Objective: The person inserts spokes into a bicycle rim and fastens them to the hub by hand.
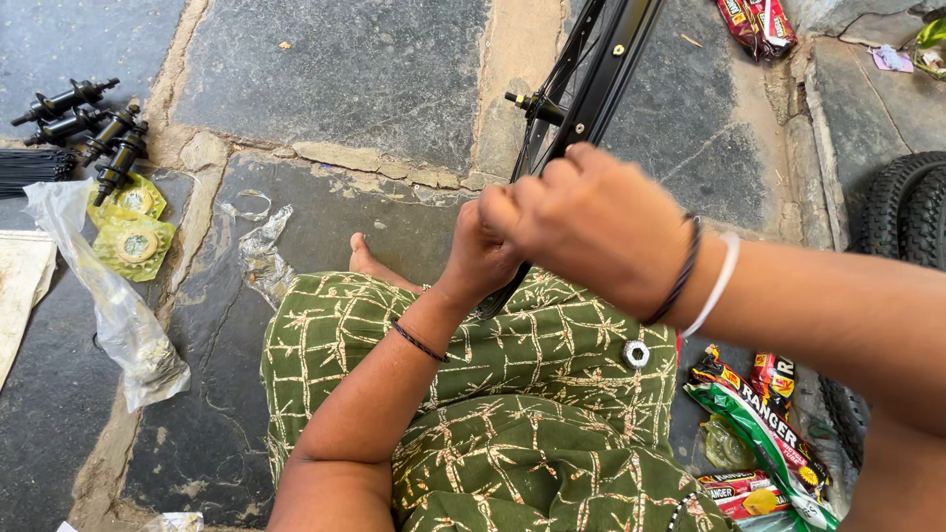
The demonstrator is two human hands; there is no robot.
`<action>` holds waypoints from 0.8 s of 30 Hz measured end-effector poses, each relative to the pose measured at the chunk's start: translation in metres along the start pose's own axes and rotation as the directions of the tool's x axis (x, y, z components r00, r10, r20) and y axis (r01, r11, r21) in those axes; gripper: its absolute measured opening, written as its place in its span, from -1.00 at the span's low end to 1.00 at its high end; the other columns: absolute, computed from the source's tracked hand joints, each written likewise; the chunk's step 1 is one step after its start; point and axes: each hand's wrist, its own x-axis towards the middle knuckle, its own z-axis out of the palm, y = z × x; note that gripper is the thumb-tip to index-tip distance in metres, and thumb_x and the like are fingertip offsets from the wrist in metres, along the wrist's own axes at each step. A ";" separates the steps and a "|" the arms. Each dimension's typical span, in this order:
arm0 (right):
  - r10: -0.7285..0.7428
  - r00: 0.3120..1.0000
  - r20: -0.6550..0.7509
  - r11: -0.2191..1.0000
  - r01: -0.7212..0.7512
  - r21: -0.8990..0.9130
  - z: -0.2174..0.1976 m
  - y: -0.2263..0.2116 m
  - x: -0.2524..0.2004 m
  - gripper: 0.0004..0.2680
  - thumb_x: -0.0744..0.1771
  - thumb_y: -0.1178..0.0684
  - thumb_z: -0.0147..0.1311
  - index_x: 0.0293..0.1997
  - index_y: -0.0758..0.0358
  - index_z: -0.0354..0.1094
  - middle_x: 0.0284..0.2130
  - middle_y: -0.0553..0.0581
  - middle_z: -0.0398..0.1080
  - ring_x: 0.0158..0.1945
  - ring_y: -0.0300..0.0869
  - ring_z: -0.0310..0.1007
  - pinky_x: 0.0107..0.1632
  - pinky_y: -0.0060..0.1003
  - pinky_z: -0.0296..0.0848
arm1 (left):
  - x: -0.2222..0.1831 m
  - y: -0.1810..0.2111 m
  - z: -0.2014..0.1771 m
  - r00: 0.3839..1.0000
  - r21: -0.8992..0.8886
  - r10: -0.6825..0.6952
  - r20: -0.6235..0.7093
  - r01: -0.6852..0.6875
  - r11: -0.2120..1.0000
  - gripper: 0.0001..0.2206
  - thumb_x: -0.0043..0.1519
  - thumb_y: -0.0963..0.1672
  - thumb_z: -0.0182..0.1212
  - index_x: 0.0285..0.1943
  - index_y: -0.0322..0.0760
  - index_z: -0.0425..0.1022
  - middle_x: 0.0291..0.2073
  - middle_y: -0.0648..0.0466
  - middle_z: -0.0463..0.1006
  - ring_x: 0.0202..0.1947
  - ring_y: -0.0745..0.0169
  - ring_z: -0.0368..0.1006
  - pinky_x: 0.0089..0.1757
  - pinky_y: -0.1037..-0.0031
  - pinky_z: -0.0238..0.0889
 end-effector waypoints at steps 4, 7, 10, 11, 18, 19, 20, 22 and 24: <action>0.015 0.995 -0.099 0.965 -0.040 -0.261 0.010 -0.018 0.002 -0.84 0.32 -0.02 -0.01 -0.14 0.20 0.35 -0.50 0.02 0.43 -0.40 -0.16 0.46 0.03 -0.08 0.45 | 0.001 0.010 -0.001 0.994 -0.092 -0.107 0.015 0.108 0.990 -0.82 0.17 -0.18 0.32 -0.16 -0.44 0.47 -0.34 0.00 0.61 -0.32 0.27 0.54 -0.26 0.45 0.41; 0.007 0.992 -0.129 0.944 -0.049 -0.325 0.009 -0.020 -0.002 -0.81 0.32 -0.03 -0.02 -0.09 0.22 0.37 -0.51 0.03 0.41 -0.39 -0.17 0.44 0.10 -0.08 0.43 | 0.003 0.013 -0.004 0.997 -0.050 -0.078 -0.020 0.077 0.996 -0.81 0.17 -0.18 0.33 -0.15 -0.45 0.48 -0.31 0.00 0.62 -0.28 0.28 0.56 -0.24 0.44 0.42; 0.031 0.982 -0.188 0.963 -0.080 -0.257 0.005 -0.019 -0.007 -0.75 0.31 -0.04 -0.02 0.04 0.20 0.37 -0.46 0.04 0.42 -0.35 -0.15 0.44 0.09 -0.11 0.41 | 0.001 0.015 -0.005 0.997 -0.096 -0.073 0.006 0.073 0.993 -0.82 0.27 -0.19 0.26 -0.03 -0.45 0.50 -0.21 -0.02 0.64 -0.19 0.28 0.58 -0.14 0.43 0.43; 0.046 0.977 -0.207 0.973 -0.090 -0.210 0.005 -0.020 -0.008 -0.72 0.31 -0.05 -0.02 0.09 0.18 0.37 -0.43 0.05 0.43 -0.32 -0.14 0.44 0.07 -0.12 0.41 | -0.001 0.013 -0.006 0.996 -0.154 -0.091 0.010 0.092 0.984 -0.80 0.26 -0.19 0.27 0.00 -0.47 0.49 -0.20 -0.04 0.63 -0.18 0.28 0.55 -0.13 0.44 0.42; -0.001 0.993 -0.119 0.979 -0.024 -0.203 0.017 -0.023 0.002 -0.80 0.33 -0.05 -0.01 -0.10 0.25 0.38 -0.42 0.07 0.41 -0.29 -0.13 0.42 -0.01 -0.11 0.38 | -0.005 0.008 -0.015 0.998 0.008 -0.053 -0.032 0.053 0.999 -0.69 0.19 -0.16 0.37 -0.01 -0.51 0.44 -0.23 -0.09 0.62 -0.22 0.25 0.55 -0.17 0.43 0.42; -0.019 0.985 -0.170 0.958 -0.031 -0.287 0.018 -0.023 0.001 -0.78 0.31 -0.06 -0.02 -0.09 0.24 0.39 -0.42 0.07 0.42 -0.28 -0.14 0.42 0.04 -0.08 0.38 | -0.003 0.011 -0.016 0.999 0.020 -0.029 -0.032 0.030 0.999 -0.67 0.18 -0.16 0.36 0.02 -0.53 0.44 -0.21 -0.10 0.62 -0.21 0.24 0.55 -0.16 0.42 0.42; -0.041 0.975 -0.218 0.929 -0.043 -0.367 0.019 -0.022 0.000 -0.75 0.30 -0.08 -0.03 -0.08 0.24 0.40 -0.42 0.07 0.43 -0.28 -0.14 0.43 0.10 -0.06 0.39 | -0.003 0.016 -0.017 0.999 0.004 -0.032 -0.033 0.032 0.999 -0.69 0.24 -0.16 0.30 0.07 -0.52 0.44 -0.16 -0.11 0.62 -0.15 0.24 0.56 -0.11 0.42 0.43; -0.037 0.964 -0.264 0.962 -0.038 -0.272 0.020 -0.016 -0.008 -0.78 0.34 -0.04 0.02 -0.01 0.23 0.41 -0.40 0.05 0.41 -0.22 -0.14 0.44 0.22 -0.04 0.36 | -0.002 0.028 -0.019 0.999 -0.029 -0.030 -0.037 0.029 0.999 -0.71 0.36 -0.14 0.17 0.17 -0.50 0.44 -0.07 -0.12 0.62 -0.04 0.22 0.58 -0.01 0.40 0.44; 0.019 0.927 -0.375 0.993 -0.060 -0.100 0.025 -0.006 -0.020 -0.80 0.34 0.03 0.05 0.02 0.21 0.43 -0.32 0.07 0.44 -0.15 -0.13 0.46 0.25 -0.03 0.35 | -0.002 0.037 -0.014 0.990 0.114 -0.081 -0.112 0.093 0.989 -0.71 0.36 -0.16 0.19 0.20 -0.50 0.45 -0.18 -0.09 0.62 -0.17 0.27 0.56 -0.09 0.45 0.44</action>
